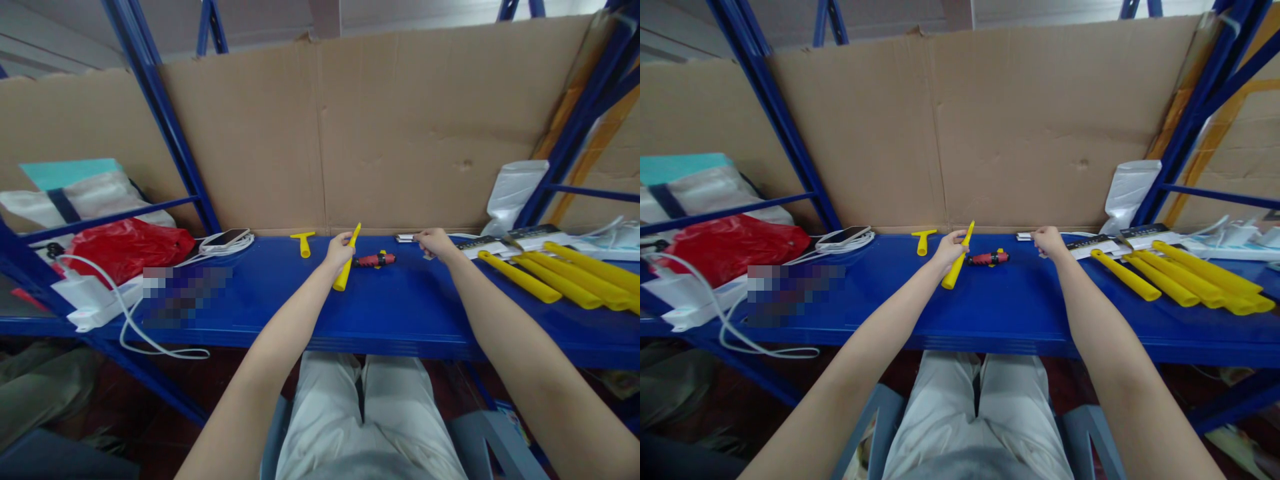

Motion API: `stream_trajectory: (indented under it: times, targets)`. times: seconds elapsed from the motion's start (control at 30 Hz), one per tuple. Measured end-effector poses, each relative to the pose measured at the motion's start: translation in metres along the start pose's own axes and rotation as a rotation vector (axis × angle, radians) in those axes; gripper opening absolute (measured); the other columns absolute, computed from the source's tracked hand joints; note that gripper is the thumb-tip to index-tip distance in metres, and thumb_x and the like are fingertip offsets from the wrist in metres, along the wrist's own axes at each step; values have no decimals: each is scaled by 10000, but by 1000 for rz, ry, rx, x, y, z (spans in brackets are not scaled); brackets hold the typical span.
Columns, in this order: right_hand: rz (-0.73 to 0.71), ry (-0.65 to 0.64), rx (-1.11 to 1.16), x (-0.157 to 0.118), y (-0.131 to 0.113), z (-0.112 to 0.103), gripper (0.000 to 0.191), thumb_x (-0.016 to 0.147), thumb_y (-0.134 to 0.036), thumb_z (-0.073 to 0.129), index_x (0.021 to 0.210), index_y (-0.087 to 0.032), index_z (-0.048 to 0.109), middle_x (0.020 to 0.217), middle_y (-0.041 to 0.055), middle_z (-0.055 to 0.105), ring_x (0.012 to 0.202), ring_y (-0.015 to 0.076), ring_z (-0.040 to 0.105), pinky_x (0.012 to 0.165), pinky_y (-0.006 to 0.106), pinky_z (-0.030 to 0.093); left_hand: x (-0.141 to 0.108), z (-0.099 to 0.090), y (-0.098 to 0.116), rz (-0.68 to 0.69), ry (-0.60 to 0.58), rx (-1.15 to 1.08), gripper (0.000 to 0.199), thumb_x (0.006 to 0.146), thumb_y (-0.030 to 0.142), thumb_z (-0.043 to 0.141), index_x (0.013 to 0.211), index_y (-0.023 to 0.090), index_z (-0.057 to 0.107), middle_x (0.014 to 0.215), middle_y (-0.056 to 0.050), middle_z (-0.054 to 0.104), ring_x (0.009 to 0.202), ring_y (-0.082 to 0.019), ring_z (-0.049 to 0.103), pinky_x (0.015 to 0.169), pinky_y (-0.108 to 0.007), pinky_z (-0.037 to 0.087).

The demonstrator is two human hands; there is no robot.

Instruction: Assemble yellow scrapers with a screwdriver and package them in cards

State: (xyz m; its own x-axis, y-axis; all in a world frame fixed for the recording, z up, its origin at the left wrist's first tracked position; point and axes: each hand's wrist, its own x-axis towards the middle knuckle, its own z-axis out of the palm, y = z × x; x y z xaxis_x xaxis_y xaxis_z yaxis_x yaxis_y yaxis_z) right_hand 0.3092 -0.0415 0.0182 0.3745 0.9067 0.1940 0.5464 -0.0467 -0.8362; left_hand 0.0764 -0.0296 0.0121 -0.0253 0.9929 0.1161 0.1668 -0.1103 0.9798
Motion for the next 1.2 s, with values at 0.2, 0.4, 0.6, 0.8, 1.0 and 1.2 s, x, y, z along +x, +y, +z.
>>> stream_trajectory:
  times: [0.2,0.4,0.6,0.8,1.0,1.2]
  targets:
    - [48,154,-23,18,7,-6,107,759,-86,567,668,-140,577,457,-6,493,367,101,438,356,213,345,-1,1,0,21,-4,6,594,664,-108,548,1197,142,633,1155,-118,643,866,-157,659,664,-206,494]
    - [92,215,-399,49,14,-10,168,765,-125,570,883,-108,688,899,167,681,949,275,649,802,339,506,0,1,-3,37,-11,17,617,635,-97,614,1193,165,646,1170,-118,645,870,-173,667,722,-248,519]
    - [234,211,-546,60,16,1,442,799,-390,632,1129,-96,636,1193,247,591,1235,351,484,948,481,445,-3,1,-2,50,-17,35,616,649,-112,546,1201,148,634,1197,-129,636,926,-177,653,734,-234,511]
    - [276,184,-564,64,16,14,434,755,-321,692,1117,-95,614,1195,259,595,1234,361,486,977,538,395,-3,3,-3,60,-10,24,599,650,-108,577,1188,148,642,1194,-131,640,944,-187,654,757,-245,511]
    - [244,315,-501,56,14,22,456,787,-231,614,1204,-66,531,1245,269,567,1247,342,491,1024,527,356,-2,3,-4,79,3,53,582,655,-101,565,1176,145,644,1189,-127,640,1010,-194,632,786,-242,499]
    - [149,447,-168,70,12,19,477,741,-240,651,1163,-64,515,1204,259,565,1167,343,535,976,469,412,-5,2,-2,69,-5,56,583,659,-97,554,1183,143,638,1204,-125,637,987,-195,639,775,-254,504]
